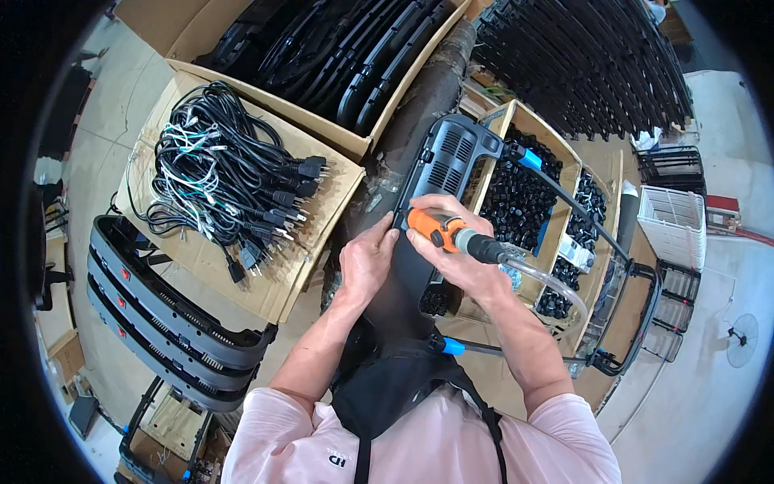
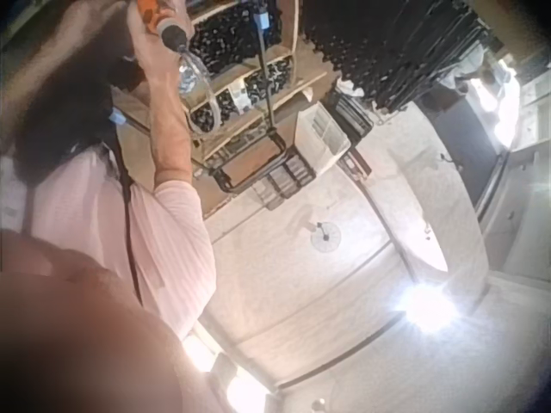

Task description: Assembling the handle and electrical components of a garden power tool using an electric screwdriver and pliers.

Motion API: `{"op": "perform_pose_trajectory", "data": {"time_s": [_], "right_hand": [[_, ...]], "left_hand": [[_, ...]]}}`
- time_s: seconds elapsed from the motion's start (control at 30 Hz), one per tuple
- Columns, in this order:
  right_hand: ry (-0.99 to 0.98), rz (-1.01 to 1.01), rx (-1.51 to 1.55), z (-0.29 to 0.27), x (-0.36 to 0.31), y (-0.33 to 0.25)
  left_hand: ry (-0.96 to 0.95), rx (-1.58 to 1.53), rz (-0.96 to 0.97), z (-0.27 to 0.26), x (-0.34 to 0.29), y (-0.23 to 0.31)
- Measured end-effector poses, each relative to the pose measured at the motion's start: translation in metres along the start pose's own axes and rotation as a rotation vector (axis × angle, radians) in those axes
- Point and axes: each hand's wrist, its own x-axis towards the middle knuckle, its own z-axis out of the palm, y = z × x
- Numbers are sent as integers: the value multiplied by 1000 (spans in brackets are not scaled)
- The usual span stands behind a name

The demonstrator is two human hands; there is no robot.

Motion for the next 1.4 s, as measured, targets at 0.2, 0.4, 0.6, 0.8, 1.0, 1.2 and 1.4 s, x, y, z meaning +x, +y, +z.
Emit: {"op": "perform_pose_trajectory", "data": {"time_s": [0.2, 0.4, 0.6, 0.8, 1.0, 1.2, 1.4], "right_hand": [[-45, -56, -40, 2, 1, 3], [-50, -62, 22, 5, 2, 9], [146, -211, 127, -25, -40, -10], [276, -154, 445, -42, -99, 3], [294, -143, 496, -54, -174, 30], [248, -171, 461, -62, -235, 54], [185, -186, 475, -64, -281, 80]], "left_hand": [[-33, 12, -24, -4, -1, 0], [-53, 12, -42, -4, -5, 1], [-106, -788, -351, -24, -27, 2], [-418, -1431, -688, -17, -91, 30], [-556, -1396, -676, 18, -148, 36], [-487, -1206, -507, 39, -193, 36], [-405, -1280, -628, 47, -246, 42]]}}
